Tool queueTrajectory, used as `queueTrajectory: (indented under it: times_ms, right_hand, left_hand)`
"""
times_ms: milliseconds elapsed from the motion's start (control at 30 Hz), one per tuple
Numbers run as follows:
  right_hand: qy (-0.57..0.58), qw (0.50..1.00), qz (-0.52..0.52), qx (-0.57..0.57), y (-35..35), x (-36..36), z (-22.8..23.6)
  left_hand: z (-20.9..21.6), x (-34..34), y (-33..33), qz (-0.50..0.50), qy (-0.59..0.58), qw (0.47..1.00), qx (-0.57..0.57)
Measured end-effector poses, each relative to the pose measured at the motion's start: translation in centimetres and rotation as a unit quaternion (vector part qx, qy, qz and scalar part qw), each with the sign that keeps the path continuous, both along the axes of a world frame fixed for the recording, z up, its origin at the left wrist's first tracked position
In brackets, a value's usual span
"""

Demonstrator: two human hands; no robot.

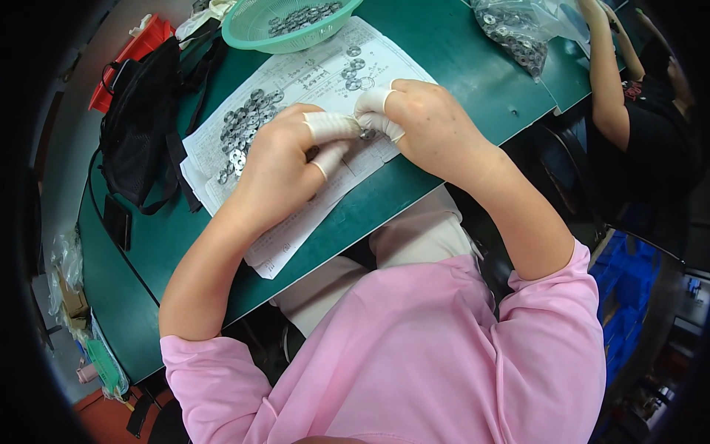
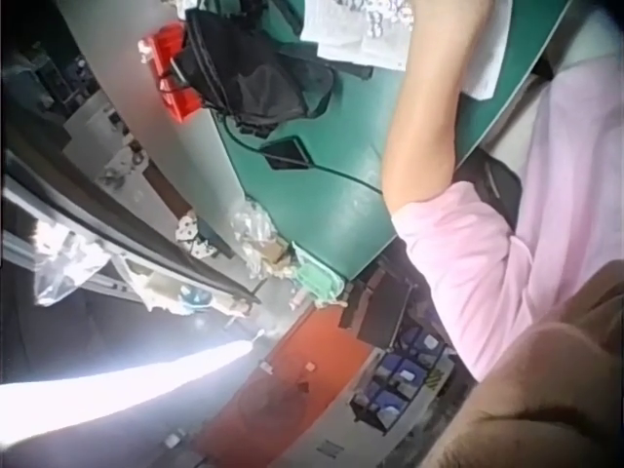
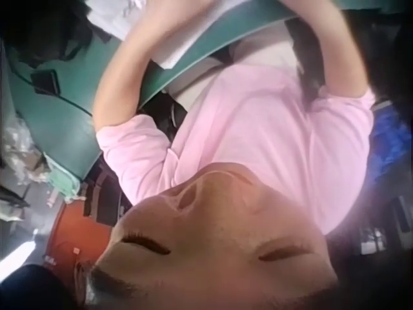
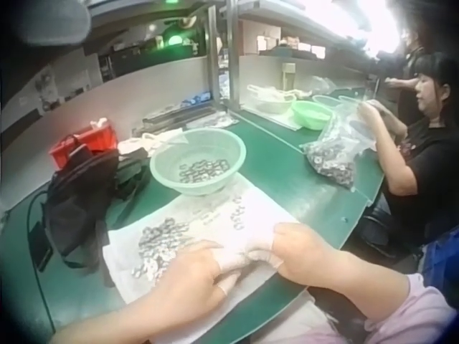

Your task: Manually picking small metal components and placing them into a plastic bag.

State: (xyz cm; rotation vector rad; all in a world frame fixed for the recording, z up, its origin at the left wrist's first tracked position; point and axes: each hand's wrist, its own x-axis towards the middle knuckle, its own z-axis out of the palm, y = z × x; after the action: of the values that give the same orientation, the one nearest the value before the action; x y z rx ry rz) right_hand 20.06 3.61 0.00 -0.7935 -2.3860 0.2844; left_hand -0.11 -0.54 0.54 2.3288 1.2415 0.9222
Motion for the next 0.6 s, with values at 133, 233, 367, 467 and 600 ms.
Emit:
queueTrajectory:
  times_ms: [133,233,367,467,600]
  right_hand:
    - [0.021,0.999,-0.016,-0.029,-0.1,0.0,-0.3]
    - [0.061,0.996,-0.008,-0.061,-0.1,-0.1,-0.3]
    - [0.082,0.99,-0.03,-0.113,-0.2,-0.2,-0.2]
    - [0.067,0.997,-0.026,-0.026,-0.2,-0.3,-0.9]
    - [0.074,0.997,0.008,-0.021,0.3,-0.1,-1.3]
  left_hand:
    - [-1.1,0.6,-0.5,-0.033,0.084,0.993,0.074]
    - [-1.0,1.0,-0.9,-0.028,0.136,0.985,0.102]
    - [-0.6,1.3,-1.4,-0.013,0.193,0.973,0.128]
    - [-0.6,1.5,-1.5,-0.004,0.194,0.971,0.139]
    - [-0.5,1.5,-1.3,-0.014,0.198,0.973,0.12]
